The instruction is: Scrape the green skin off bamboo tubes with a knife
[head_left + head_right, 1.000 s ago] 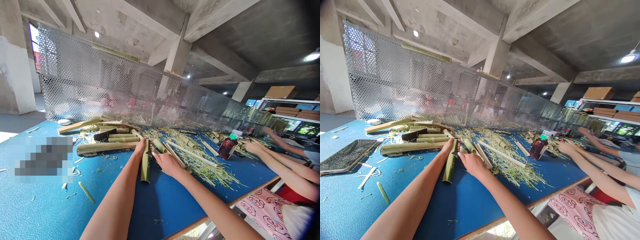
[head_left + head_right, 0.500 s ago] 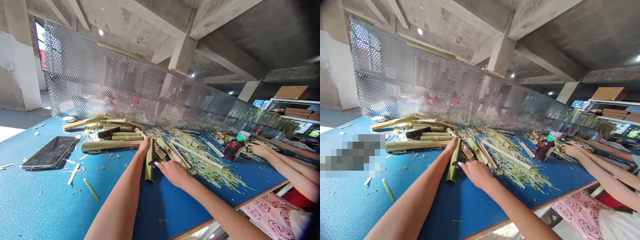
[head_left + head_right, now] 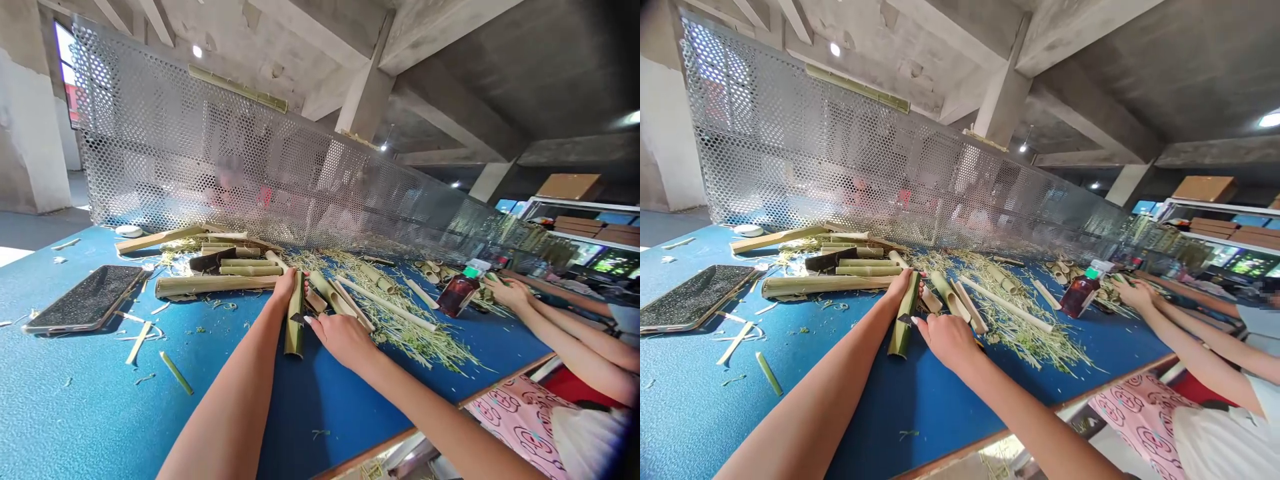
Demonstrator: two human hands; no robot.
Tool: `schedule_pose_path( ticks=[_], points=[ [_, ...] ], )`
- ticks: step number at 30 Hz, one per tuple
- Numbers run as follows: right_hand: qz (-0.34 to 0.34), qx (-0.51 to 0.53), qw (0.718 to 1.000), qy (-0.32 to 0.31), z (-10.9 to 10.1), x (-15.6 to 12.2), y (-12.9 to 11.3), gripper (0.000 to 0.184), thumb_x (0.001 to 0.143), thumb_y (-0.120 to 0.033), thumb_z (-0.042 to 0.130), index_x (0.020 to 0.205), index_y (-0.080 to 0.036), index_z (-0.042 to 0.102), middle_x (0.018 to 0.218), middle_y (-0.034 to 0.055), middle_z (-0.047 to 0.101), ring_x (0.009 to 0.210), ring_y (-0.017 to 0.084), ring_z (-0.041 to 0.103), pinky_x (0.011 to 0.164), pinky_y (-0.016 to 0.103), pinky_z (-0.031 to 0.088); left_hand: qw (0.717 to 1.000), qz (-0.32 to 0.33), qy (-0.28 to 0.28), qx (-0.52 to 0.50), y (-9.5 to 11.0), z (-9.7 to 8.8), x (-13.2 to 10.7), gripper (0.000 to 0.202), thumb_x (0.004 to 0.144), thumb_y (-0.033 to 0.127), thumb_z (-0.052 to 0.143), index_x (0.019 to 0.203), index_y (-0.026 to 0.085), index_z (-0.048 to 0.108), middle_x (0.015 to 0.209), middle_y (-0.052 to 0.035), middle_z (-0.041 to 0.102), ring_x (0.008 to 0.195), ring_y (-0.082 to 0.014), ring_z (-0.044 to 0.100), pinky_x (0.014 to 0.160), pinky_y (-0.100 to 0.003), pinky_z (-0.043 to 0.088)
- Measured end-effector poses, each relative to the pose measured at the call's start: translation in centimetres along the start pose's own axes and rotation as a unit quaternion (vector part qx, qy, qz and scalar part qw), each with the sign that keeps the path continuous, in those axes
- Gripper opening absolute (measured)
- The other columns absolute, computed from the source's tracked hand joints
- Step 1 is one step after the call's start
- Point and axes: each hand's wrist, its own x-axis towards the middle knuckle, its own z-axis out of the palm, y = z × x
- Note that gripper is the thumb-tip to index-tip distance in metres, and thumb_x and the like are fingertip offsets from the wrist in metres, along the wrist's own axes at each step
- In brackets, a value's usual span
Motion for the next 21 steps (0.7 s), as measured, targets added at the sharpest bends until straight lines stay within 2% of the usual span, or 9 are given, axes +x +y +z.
schedule_pose_path(
  ticks=[5,16,21],
  points=[
    [-0.045,0.006,0.999,-0.018,-0.4,-0.9,0.1,0.053,0.096,-0.04,0.02,0.08,-0.015,0.064,0.07,0.0095,0.068,0.066,0.022,0.065,0.05,0.026,0.031,0.999,-0.032,-0.002,0.005,0.4,0.3,-0.6,0.036,0.09,0.035,0.036,0.095,0.007,0.06,0.047,-0.0014,0.049,0.036,-0.0116,0.043,0.038,-0.023,0.036],
    [-0.087,-0.006,0.996,-0.021,-0.4,-2.0,0.2,0.05,0.096,-0.038,0.025,0.077,-0.014,0.064,0.07,0.0095,0.068,0.066,0.021,0.064,0.051,0.027,0.03,0.999,-0.03,-0.006,-0.015,0.4,0.3,-0.6,0.036,0.09,0.03,0.034,0.097,0.008,0.061,0.047,-0.002,0.05,0.035,-0.0127,0.044,0.037,-0.023,0.036],
    [-0.107,-0.007,0.994,-0.027,-0.6,-2.2,0.2,0.048,0.096,-0.038,0.028,0.077,-0.015,0.064,0.069,0.0096,0.068,0.065,0.021,0.064,0.053,0.026,0.031,0.998,-0.013,-0.004,-0.065,0.1,0.1,0.0,0.032,0.089,0.027,0.039,0.094,0.006,0.063,0.046,-0.0013,0.05,0.034,-0.0121,0.043,0.038,-0.024,0.038]
  ],
)
